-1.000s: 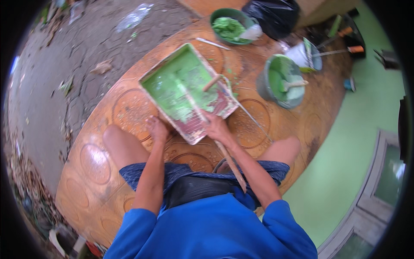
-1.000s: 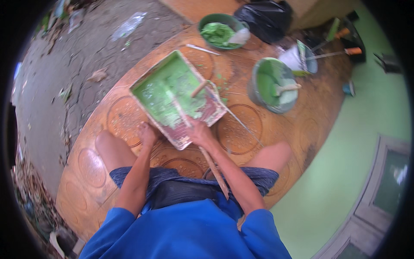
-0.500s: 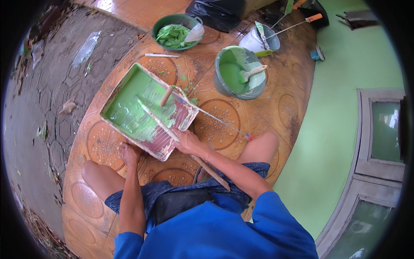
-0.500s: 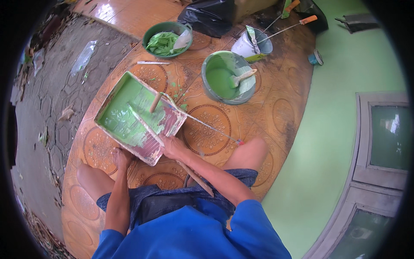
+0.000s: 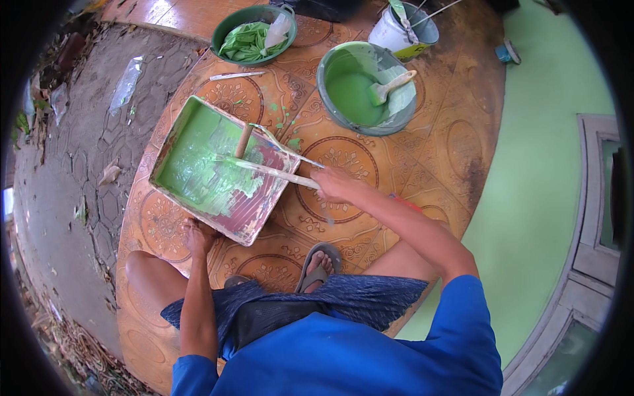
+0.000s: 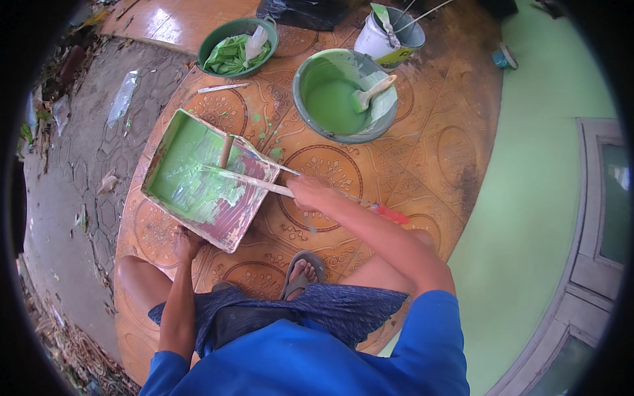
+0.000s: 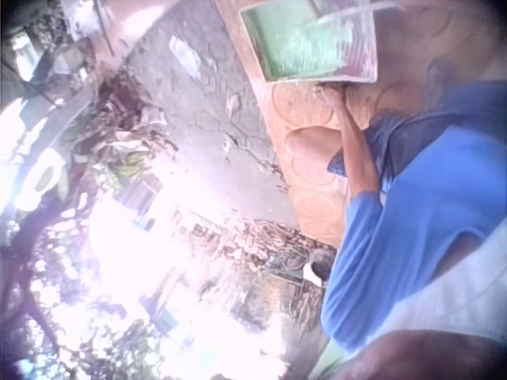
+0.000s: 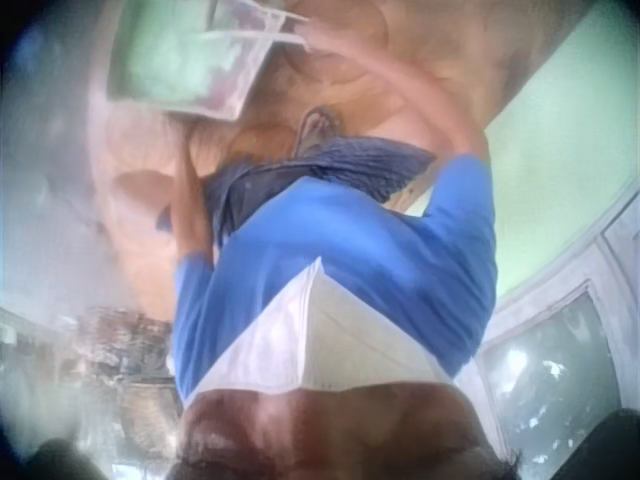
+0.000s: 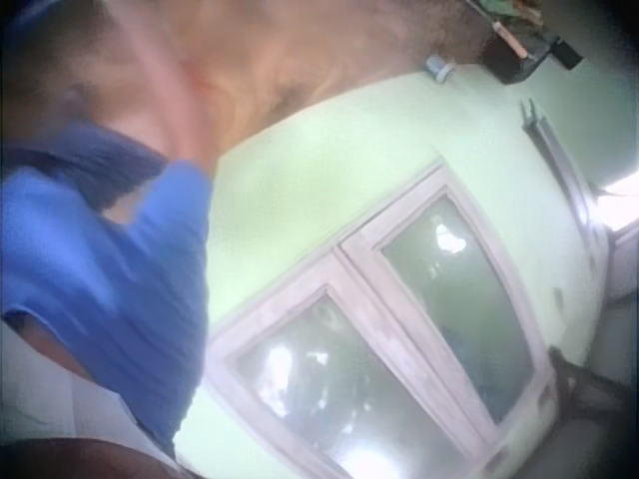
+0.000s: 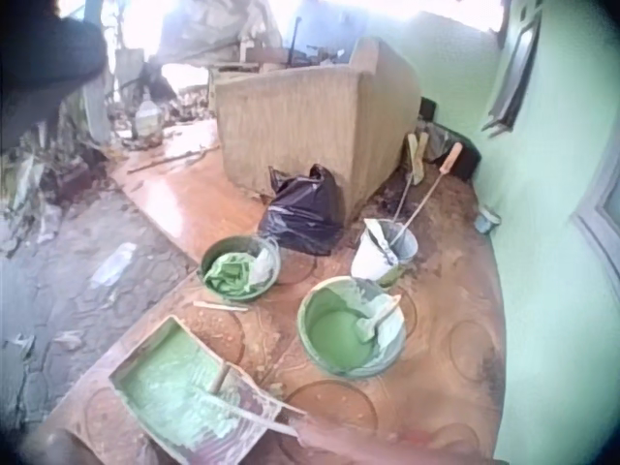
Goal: The person sits on a tiled floor and mixes green paint in a rectangular tray using a wooden stick. They repeatedly stir the paint and scrape the sides of the tray to ensure consistency. A paintbrush is briefly used to transfer paint between containers.
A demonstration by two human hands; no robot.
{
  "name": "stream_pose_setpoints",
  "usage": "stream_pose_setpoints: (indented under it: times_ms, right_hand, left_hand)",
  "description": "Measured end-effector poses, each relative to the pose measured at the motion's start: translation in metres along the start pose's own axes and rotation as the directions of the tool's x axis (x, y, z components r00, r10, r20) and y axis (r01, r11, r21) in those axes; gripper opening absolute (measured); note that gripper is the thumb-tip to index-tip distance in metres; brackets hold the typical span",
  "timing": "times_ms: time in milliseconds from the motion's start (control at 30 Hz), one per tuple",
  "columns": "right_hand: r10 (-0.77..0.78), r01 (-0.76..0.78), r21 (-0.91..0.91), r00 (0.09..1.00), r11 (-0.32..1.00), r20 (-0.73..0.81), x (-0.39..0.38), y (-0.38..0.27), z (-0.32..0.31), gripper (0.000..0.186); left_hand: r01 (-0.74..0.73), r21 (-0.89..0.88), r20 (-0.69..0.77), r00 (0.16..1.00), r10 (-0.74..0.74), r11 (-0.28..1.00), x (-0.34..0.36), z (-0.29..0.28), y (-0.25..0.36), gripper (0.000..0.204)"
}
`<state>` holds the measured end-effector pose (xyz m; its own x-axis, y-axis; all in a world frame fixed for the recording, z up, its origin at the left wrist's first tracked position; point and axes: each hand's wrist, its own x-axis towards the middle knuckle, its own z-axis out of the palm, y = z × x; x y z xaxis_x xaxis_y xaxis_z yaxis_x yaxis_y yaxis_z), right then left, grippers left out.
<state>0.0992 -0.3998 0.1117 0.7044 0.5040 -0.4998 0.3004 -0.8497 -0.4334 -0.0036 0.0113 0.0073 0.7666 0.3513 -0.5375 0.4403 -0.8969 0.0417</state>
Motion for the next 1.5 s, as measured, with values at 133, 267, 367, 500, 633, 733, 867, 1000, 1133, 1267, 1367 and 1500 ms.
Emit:
stream_pose_setpoints:
  times_ms: [133, 267, 367, 500, 633, 733, 867, 1000, 1133, 1267, 1367, 1500]
  right_hand:
    - [0.003, -0.004, 0.016, 0.999, 1.000, 0.034, -0.020, 0.012, 0.011, 0.027]
    - [0.011, -0.012, 0.089, 1.000, 0.996, 0.011, -0.031, 0.019, 0.020, 0.027]
    - [0.008, -0.008, 0.125, 1.000, 0.992, 0.007, -0.037, 0.035, 0.033, 0.026]
    - [-0.016, 0.021, 0.101, 0.999, 0.995, -0.049, -0.042, 0.046, 0.041, 0.023]
    - [0.085, -0.093, 0.101, 0.993, 0.991, 0.084, -0.041, 0.053, 0.042, 0.022]
    - [0.139, -0.140, 0.006, 0.985, 0.990, 0.100, -0.037, 0.049, 0.038, 0.022]
    - [0.187, -0.168, -0.096, 0.948, 0.981, 0.257, -0.037, 0.040, 0.012, 0.027]
    - [0.282, -0.273, -0.069, 0.933, 0.960, 0.224, -0.038, 0.044, 0.022, 0.024]
    - [0.278, -0.263, -0.180, 0.958, 0.948, 0.067, -0.046, 0.040, 0.012, 0.021]
    - [0.242, -0.201, 0.195, 0.947, 0.960, -0.214, -0.033, 0.045, -0.127, 0.033]
    - [0.286, -0.155, 0.240, 0.544, 0.958, -0.789, -0.001, 0.109, -0.199, 0.037]
    - [0.375, -0.545, 0.139, 0.350, 0.827, -0.859, 0.040, 0.269, -0.239, 0.052]
  left_hand:
    - [-0.009, 0.016, -0.031, 0.999, 0.010, 1.000, -0.005, -0.003, 0.003, 0.102]
    - [-0.014, -0.054, -0.052, 0.999, 0.011, 0.998, -0.006, -0.002, 0.000, 0.102]
    - [-0.095, -0.046, -0.068, 0.994, 0.092, 0.994, -0.006, 0.004, 0.001, 0.103]
    - [0.016, -0.136, 0.026, 1.000, -0.012, 0.991, -0.006, 0.018, -0.015, 0.102]
    - [0.024, -0.082, 0.026, 0.999, -0.022, 0.996, -0.021, 0.018, 0.002, 0.099]
    - [-0.034, -0.063, 0.038, 0.999, 0.036, 0.997, -0.033, 0.011, 0.011, 0.092]
    - [-0.129, 0.035, 0.233, 0.965, 0.117, 0.991, -0.045, -0.018, 0.030, 0.062]
    - [-0.323, -0.002, 0.443, 0.848, 0.290, 0.947, -0.057, -0.040, 0.040, 0.044]
    - [-0.275, -0.055, 0.470, 0.841, 0.268, 0.960, -0.049, -0.023, 0.036, 0.057]
    - [-0.160, 0.089, 0.336, 0.934, 0.121, 0.983, -0.074, -0.035, 0.013, 0.077]
    - [-0.185, 0.049, 0.279, 0.946, 0.165, 0.981, -0.080, -0.037, -0.021, 0.085]
    - [-0.222, -0.090, 0.186, 0.954, 0.235, 0.971, -0.103, -0.077, 0.005, 0.079]
